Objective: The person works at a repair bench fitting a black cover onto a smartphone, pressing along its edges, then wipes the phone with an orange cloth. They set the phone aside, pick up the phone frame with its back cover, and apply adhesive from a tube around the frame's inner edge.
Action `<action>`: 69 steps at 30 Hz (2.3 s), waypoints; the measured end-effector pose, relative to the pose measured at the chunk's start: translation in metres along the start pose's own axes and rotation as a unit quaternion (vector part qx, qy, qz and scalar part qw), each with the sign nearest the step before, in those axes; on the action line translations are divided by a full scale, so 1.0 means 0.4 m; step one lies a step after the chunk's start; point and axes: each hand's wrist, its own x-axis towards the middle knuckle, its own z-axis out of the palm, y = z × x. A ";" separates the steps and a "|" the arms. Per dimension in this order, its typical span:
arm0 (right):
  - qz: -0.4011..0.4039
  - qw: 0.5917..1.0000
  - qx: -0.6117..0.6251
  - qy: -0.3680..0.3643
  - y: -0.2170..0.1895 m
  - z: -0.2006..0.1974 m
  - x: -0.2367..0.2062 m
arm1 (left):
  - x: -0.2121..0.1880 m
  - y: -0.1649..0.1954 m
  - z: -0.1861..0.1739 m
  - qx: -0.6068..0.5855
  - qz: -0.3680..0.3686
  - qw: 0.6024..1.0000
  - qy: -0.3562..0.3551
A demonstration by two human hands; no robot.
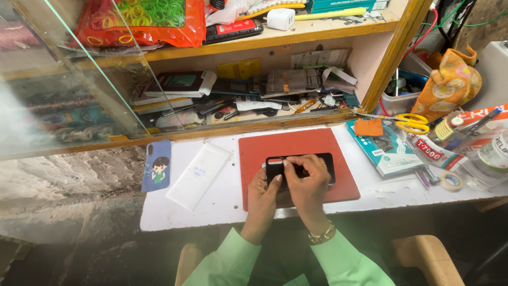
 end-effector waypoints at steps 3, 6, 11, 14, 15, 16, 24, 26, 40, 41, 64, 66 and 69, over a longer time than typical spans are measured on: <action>0.013 1.000 -0.007 0.001 0.006 -0.013 0.001 | 0.000 0.002 0.000 -0.017 -0.002 1.000 -0.003; 0.006 1.000 0.002 -0.002 0.006 -0.013 -0.002 | 0.000 0.004 0.003 -0.027 -0.008 1.000 -0.003; -0.013 1.000 -0.003 0.001 0.003 0.001 -0.005 | -0.004 0.011 0.002 -0.023 -0.034 0.999 0.004; 0.006 1.000 -0.022 0.013 0.010 -0.013 0.002 | -0.003 0.012 0.002 -0.016 -0.018 1.000 0.000; 0.008 1.000 -0.017 0.010 0.011 -0.016 0.001 | -0.003 0.012 0.001 -0.011 -0.011 1.000 -0.002; 0.009 1.000 -0.012 0.008 0.013 -0.022 0.002 | -0.003 0.010 0.003 -0.019 -0.022 1.000 0.004; -0.015 1.000 -0.006 0.001 0.007 0.000 -0.004 | -0.001 0.006 0.001 -0.027 -0.029 0.999 0.002; -0.028 1.000 -0.013 0.004 0.010 -0.001 0.000 | 0.000 0.007 0.000 -0.018 -0.018 1.000 0.001; -0.021 0.999 -0.025 0.006 0.015 -0.011 0.001 | -0.003 0.040 0.013 -0.027 -0.071 0.997 0.015; -0.020 0.999 -0.030 0.011 0.018 -0.014 0.003 | -0.003 0.040 0.013 -0.034 -0.073 0.997 0.014; -0.002 1.000 -0.029 0.004 0.018 -0.011 0.001 | -0.002 0.032 0.012 -0.035 -0.064 0.997 0.012; -0.002 0.999 -0.033 0.006 0.019 -0.011 0.001 | -0.003 0.035 0.013 -0.043 -0.053 0.998 0.003; 0.004 0.999 -0.035 0.012 0.025 -0.023 0.007 | -0.001 0.036 0.013 -0.023 -0.095 0.995 0.030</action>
